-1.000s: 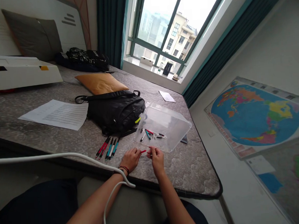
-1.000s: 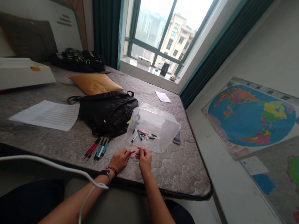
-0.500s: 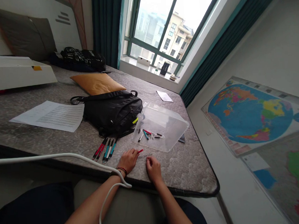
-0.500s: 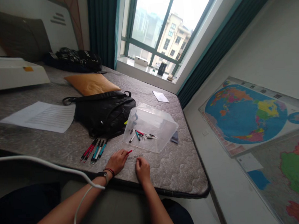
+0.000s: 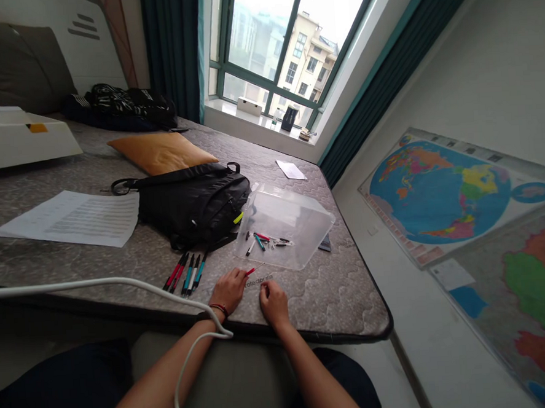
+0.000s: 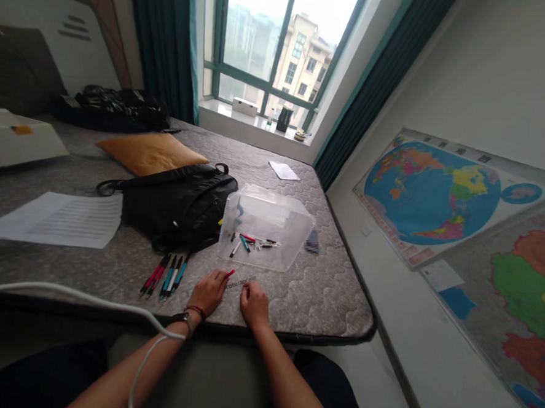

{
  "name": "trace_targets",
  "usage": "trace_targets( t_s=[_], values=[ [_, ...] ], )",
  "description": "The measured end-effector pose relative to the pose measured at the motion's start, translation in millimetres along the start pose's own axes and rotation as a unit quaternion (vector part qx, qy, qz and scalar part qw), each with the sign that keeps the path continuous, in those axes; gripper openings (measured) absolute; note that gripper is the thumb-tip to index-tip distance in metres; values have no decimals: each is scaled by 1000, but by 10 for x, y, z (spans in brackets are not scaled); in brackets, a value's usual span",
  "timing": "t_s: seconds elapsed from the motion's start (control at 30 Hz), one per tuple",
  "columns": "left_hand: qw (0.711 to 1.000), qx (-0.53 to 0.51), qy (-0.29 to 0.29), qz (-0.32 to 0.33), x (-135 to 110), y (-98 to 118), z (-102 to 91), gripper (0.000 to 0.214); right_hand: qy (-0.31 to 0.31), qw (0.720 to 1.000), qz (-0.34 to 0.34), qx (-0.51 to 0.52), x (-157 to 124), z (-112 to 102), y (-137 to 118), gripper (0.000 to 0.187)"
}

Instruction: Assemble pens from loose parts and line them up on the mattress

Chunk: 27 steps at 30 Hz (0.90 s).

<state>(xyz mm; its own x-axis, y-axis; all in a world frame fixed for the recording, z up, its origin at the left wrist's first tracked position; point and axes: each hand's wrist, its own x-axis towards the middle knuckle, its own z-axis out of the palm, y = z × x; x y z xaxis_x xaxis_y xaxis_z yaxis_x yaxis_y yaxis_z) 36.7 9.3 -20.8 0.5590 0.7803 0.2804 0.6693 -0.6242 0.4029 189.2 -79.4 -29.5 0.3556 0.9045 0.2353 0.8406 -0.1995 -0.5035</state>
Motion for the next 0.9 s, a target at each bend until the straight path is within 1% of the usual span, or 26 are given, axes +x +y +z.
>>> trace_targets(
  t_s=[0.33, 0.57, 0.77, 0.9],
  values=[
    [1000, 8, -23, -19, -10, 47, -88, 27, -10, 999, 27, -26, 7, -8, -25, 18],
    [997, 49, -21, -46, -24, 45, -109, 31, -30, 997, 40, -62, 10, -40, -76, 14],
    [992, 100, 6, -72, -157, 9, -88, 34, -43, 995, 46, -81, 14, -69, -106, 12],
    [991, 105, 19, -76, -244, 3, -80, 32, -45, 995, 50, -77, 24, -70, -101, 13]
  ],
)
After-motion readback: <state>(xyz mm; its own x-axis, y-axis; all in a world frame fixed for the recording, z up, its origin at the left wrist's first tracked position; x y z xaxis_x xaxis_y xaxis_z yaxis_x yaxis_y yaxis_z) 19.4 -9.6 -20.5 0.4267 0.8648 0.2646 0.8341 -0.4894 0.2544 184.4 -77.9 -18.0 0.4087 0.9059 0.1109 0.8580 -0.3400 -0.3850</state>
